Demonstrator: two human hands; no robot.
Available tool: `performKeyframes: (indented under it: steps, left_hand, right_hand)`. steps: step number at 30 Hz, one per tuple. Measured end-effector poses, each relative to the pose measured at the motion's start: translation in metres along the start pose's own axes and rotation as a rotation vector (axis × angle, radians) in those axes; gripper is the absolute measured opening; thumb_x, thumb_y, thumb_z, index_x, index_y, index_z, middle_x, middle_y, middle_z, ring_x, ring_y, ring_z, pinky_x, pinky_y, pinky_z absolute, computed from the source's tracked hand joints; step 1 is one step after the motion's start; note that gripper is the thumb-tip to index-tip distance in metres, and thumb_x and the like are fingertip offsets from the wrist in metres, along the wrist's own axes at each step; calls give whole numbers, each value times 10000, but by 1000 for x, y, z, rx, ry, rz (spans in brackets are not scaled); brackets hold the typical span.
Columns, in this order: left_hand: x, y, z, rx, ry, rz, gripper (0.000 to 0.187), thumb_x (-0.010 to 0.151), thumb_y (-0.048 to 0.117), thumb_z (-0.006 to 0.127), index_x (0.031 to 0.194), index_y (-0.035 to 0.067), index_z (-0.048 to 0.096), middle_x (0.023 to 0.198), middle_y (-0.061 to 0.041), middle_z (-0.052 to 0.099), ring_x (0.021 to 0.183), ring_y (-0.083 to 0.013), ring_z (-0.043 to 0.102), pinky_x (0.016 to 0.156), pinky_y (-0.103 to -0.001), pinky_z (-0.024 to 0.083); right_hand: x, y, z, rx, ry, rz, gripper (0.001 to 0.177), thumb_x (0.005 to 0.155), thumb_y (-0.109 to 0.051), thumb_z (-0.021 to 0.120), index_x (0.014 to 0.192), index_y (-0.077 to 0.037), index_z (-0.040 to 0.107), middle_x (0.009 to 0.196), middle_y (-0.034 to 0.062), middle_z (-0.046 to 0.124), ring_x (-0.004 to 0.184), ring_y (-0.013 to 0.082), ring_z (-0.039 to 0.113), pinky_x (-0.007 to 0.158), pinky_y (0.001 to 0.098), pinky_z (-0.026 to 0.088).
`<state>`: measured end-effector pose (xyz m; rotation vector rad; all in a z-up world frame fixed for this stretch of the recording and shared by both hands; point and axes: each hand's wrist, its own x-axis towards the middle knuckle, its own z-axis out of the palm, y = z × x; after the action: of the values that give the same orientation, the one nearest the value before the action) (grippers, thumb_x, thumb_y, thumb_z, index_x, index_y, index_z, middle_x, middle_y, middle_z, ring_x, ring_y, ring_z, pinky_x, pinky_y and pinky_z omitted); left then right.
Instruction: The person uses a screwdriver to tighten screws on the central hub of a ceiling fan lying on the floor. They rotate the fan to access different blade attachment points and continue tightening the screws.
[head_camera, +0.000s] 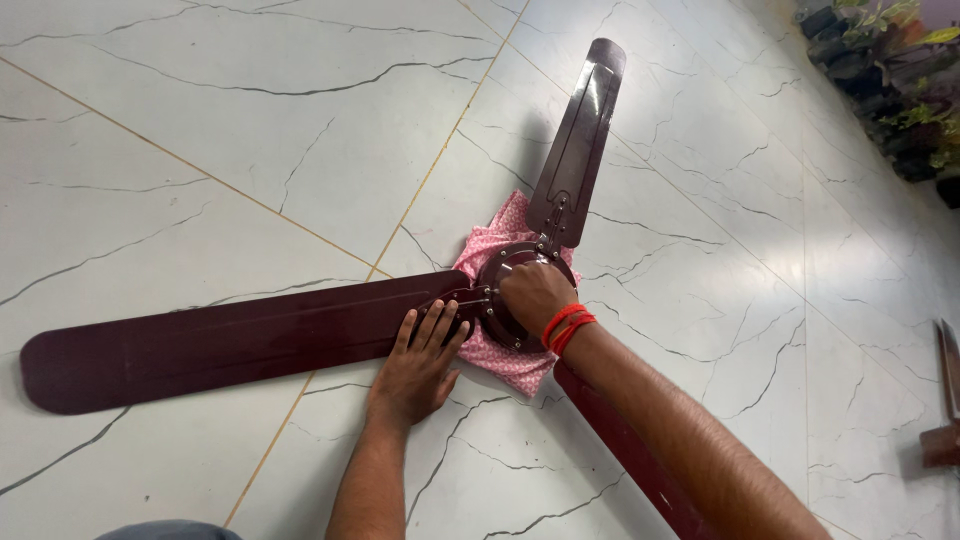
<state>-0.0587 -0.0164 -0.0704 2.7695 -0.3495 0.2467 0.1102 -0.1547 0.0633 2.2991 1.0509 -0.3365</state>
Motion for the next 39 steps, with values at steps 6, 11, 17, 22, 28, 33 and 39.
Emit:
performKeyframes:
  steps: [6, 11, 17, 22, 28, 33, 39]
  left_hand:
    - [2, 1, 1, -34, -23, -1, 811, 936, 487, 583, 1591, 181, 213, 1679, -134, 108, 1557, -287, 53, 1247, -541, 45]
    - [1, -1, 0, -53, -33, -2, 827, 931, 476, 595, 1597, 177, 206, 1680, -139, 106, 1557, -296, 51, 1246, -544, 46]
    - [0, -1, 0, -26, -20, 6, 824, 933, 486, 585, 1593, 166, 207, 1680, -144, 108, 1556, -295, 56, 1245, -545, 48]
    - [0, 0, 1, -16, 15, 0, 816, 938, 490, 577, 1595, 170, 214, 1684, -137, 113, 1560, -285, 57, 1252, -541, 49]
    - [0, 0, 3, -16, 26, -1, 828, 929, 493, 580, 1599, 174, 213, 1682, -140, 125, 1557, -295, 62, 1252, -541, 51]
    - [0, -1, 0, -15, 20, 6, 830, 932, 486, 584, 1601, 168, 207, 1680, -142, 127, 1557, -299, 68, 1246, -543, 56]
    - [1, -1, -2, -24, 0, 1, 830, 931, 486, 578, 1601, 172, 202, 1682, -144, 114, 1555, -299, 60, 1245, -548, 54]
  right_hand:
    - [6, 16, -6, 687, -52, 307, 199, 851, -163, 689, 813, -6, 805, 746, 202, 740, 691, 343, 739, 742, 468, 593]
    - [23, 12, 1, 644, -183, 436, 243, 838, -166, 698, 790, 63, 763, 815, 263, 735, 770, 367, 743, 774, 453, 609]
    - [15, 8, -6, 384, -158, 198, 312, 929, -268, 706, 813, 17, 758, 768, 252, 706, 756, 385, 716, 734, 467, 595]
    - [4, 2, -20, 316, -104, 99, 151, 913, -188, 682, 924, -53, 748, 745, 174, 721, 706, 320, 726, 669, 462, 597]
    - [3, 3, -15, 99, -202, 55, 251, 994, -237, 645, 918, -17, 738, 796, 159, 742, 712, 289, 730, 614, 408, 602]
    - [-2, -1, 0, -114, -155, -80, 191, 965, -122, 608, 862, 7, 705, 865, 155, 730, 743, 295, 742, 584, 408, 637]
    - [-1, -1, -7, -156, -128, -170, 257, 990, -159, 602, 821, -3, 718, 945, 139, 714, 787, 275, 743, 630, 405, 637]
